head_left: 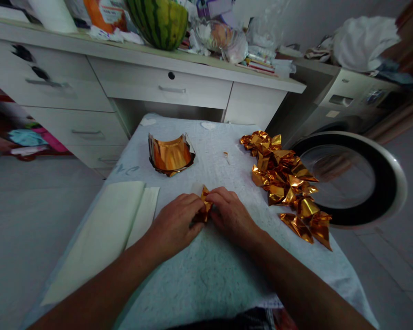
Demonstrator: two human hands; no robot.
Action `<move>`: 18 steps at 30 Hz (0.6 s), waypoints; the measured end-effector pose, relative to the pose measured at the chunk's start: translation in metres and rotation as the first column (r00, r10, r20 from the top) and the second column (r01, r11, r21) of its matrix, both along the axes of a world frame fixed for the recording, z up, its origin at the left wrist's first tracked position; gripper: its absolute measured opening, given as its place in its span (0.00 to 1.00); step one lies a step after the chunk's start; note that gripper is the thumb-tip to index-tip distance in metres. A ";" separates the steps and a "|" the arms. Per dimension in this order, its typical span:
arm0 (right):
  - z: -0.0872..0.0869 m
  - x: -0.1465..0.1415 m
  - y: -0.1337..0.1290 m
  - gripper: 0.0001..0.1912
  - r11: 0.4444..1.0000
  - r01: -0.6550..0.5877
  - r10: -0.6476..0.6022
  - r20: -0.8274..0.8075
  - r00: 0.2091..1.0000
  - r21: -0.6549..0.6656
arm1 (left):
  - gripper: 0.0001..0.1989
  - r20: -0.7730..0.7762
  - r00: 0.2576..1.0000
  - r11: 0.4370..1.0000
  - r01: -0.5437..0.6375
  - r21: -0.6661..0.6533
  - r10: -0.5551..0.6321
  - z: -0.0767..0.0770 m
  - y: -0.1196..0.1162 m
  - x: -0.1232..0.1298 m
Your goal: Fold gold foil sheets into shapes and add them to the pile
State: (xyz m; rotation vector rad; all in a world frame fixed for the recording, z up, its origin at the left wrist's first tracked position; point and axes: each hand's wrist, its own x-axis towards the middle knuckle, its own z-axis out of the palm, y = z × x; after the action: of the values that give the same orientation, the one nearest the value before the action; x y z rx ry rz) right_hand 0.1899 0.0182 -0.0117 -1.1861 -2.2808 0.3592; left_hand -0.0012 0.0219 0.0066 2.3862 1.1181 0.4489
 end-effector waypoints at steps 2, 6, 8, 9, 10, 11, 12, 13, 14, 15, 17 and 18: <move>-0.001 0.000 0.000 0.23 1.000 0.014 -0.014 -0.020 1.000 -0.024 | 0.06 -0.005 1.000 1.000 0.002 0.011 -0.002 0.001 -0.001 0.000; -0.001 0.001 0.000 0.25 0.996 -0.004 -0.001 -0.054 0.999 -0.091 | 0.03 -0.004 1.000 1.000 0.000 0.010 0.000 0.001 -0.002 -0.002; 0.000 0.001 0.000 0.20 0.993 -0.036 0.030 -0.050 0.998 -0.116 | 0.03 -0.002 1.000 1.000 0.000 0.009 0.000 0.000 -0.002 -0.003; 0.001 0.001 0.000 0.18 0.991 -0.050 0.044 -0.048 0.998 -0.123 | 0.03 -0.001 1.000 1.000 -0.001 0.005 0.001 0.000 -0.002 -0.003; 0.002 0.000 -0.001 0.17 0.990 -0.060 0.055 -0.045 0.997 -0.124 | 0.03 0.001 1.000 1.000 -0.006 0.001 0.006 0.000 -0.002 -0.003; 0.003 0.000 -0.001 0.15 0.990 -0.068 0.063 -0.040 0.997 -0.120 | 0.03 0.002 1.000 1.000 -0.012 -0.003 0.012 0.000 -0.002 -0.003; 0.005 0.000 -0.002 0.13 0.991 -0.072 0.068 -0.034 0.997 -0.114 | 0.03 0.002 1.000 1.000 -0.018 -0.005 0.018 0.000 -0.001 -0.003; 0.006 0.001 -0.002 0.11 0.991 -0.073 0.071 -0.025 0.997 -0.109 | 0.04 -0.001 1.000 1.000 -0.025 -0.005 0.025 0.000 -0.001 -0.003; 0.007 0.001 -0.002 0.09 0.992 -0.074 0.072 -0.017 0.997 -0.105 | 0.04 -0.009 0.999 0.999 -0.035 -0.001 0.035 0.000 -0.001 -0.002; 0.007 0.001 -0.003 0.07 0.992 -0.074 0.073 -0.010 0.997 -0.103 | 0.04 -0.023 0.999 0.999 -0.047 0.006 0.047 0.000 -0.001 -0.002; 0.007 0.001 -0.002 0.05 0.992 -0.073 0.073 -0.009 0.997 -0.101 | 0.06 -0.056 0.996 0.997 -0.071 0.019 0.072 0.000 0.000 -0.001; 0.007 0.001 -0.002 0.05 0.992 -0.073 0.072 -0.012 0.997 -0.100 | 0.06 -0.068 0.994 0.996 -0.083 0.024 0.085 0.000 0.000 -0.002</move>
State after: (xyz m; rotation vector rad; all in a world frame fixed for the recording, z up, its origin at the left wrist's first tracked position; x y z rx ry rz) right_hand 0.1913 0.0163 -0.0049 -1.1497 -2.3268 0.5108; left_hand -0.0028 0.0218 0.0068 2.3963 1.2539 0.4114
